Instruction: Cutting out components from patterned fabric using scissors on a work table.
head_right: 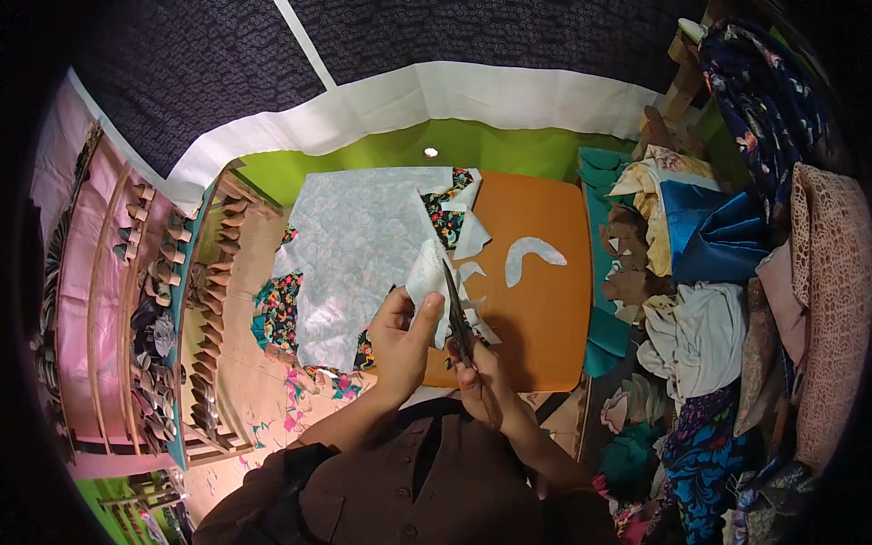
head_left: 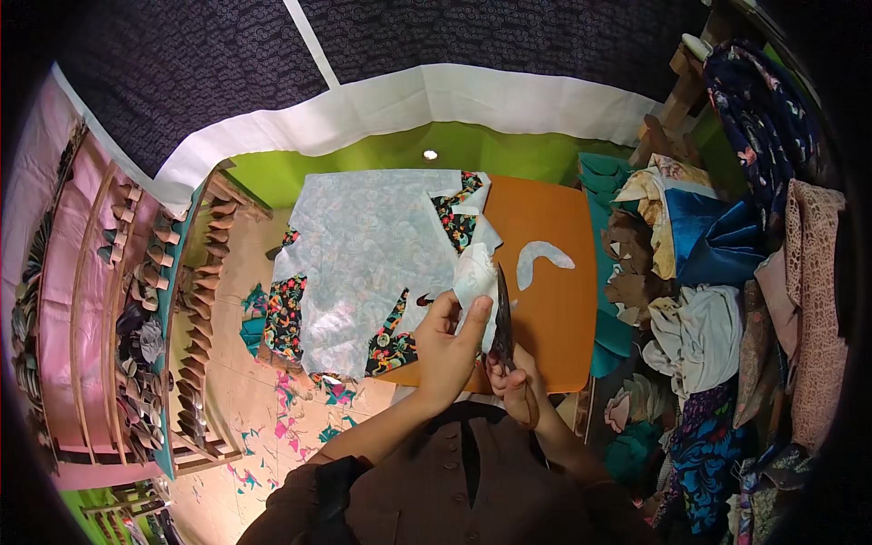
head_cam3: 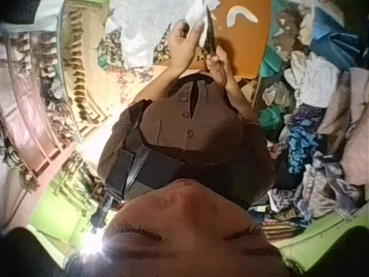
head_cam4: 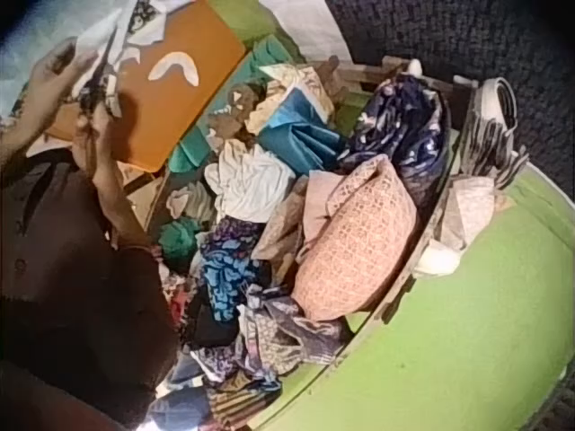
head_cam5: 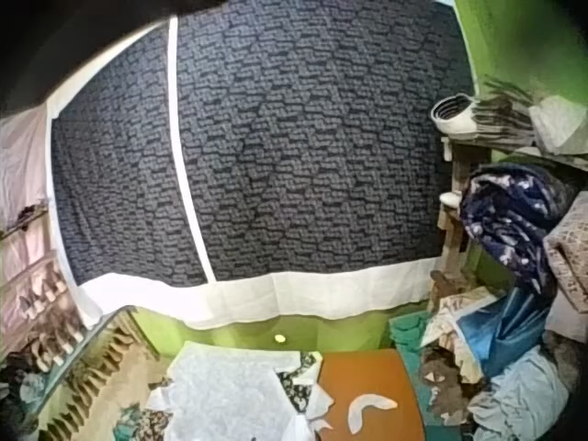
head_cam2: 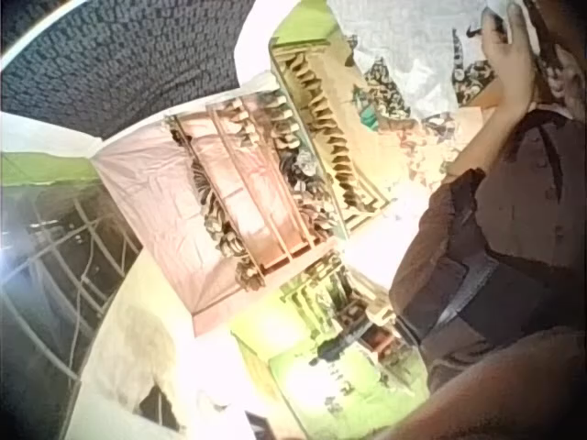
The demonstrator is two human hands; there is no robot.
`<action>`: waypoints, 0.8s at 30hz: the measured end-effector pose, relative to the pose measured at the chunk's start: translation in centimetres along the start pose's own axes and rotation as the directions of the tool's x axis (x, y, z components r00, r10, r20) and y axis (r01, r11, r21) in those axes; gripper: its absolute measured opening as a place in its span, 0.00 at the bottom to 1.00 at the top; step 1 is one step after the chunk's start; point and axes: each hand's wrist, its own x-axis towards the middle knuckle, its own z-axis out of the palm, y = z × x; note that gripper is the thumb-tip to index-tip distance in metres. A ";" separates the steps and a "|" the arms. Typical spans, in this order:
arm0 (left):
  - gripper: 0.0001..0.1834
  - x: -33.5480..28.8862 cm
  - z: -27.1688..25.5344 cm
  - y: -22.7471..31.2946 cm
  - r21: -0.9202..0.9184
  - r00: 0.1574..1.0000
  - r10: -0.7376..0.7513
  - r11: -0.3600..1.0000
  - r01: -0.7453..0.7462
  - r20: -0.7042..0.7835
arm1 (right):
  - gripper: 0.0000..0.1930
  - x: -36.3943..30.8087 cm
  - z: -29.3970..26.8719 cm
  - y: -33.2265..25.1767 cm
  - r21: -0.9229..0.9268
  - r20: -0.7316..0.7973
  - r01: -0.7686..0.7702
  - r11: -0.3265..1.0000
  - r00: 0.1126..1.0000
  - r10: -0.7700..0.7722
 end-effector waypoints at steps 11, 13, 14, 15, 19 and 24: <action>0.10 -0.2 0.3 0.6 -0.029 0.997 -0.025 0.999 0.027 0.068 | 0.37 -0.2 -1.3 1.3 0.010 0.056 0.056 0.998 0.997 -0.056; 0.10 -0.2 0.0 0.5 0.008 0.996 -0.041 0.999 0.041 0.077 | 0.37 -0.4 -0.9 0.3 0.032 0.041 0.041 0.999 0.998 -0.042; 0.10 -0.1 0.0 0.4 0.044 0.994 -0.055 0.998 0.051 0.094 | 0.37 -0.4 -0.7 0.0 0.008 0.012 0.038 0.999 0.999 -0.038; 0.10 0.0 0.1 0.5 0.041 0.994 -0.052 0.998 0.048 0.095 | 0.37 -0.4 -0.7 -0.2 -0.016 -0.017 0.035 0.999 0.999 -0.036; 0.10 0.0 -0.2 0.4 0.048 0.993 -0.013 0.999 0.008 0.114 | 0.37 -0.5 -0.7 0.0 -0.008 -0.001 0.051 0.999 0.999 -0.051; 0.11 0.0 -0.4 0.8 0.072 0.983 -0.086 0.995 0.075 0.164 | 0.37 0.0 -1.1 -0.3 -0.055 0.017 0.109 0.992 0.994 -0.108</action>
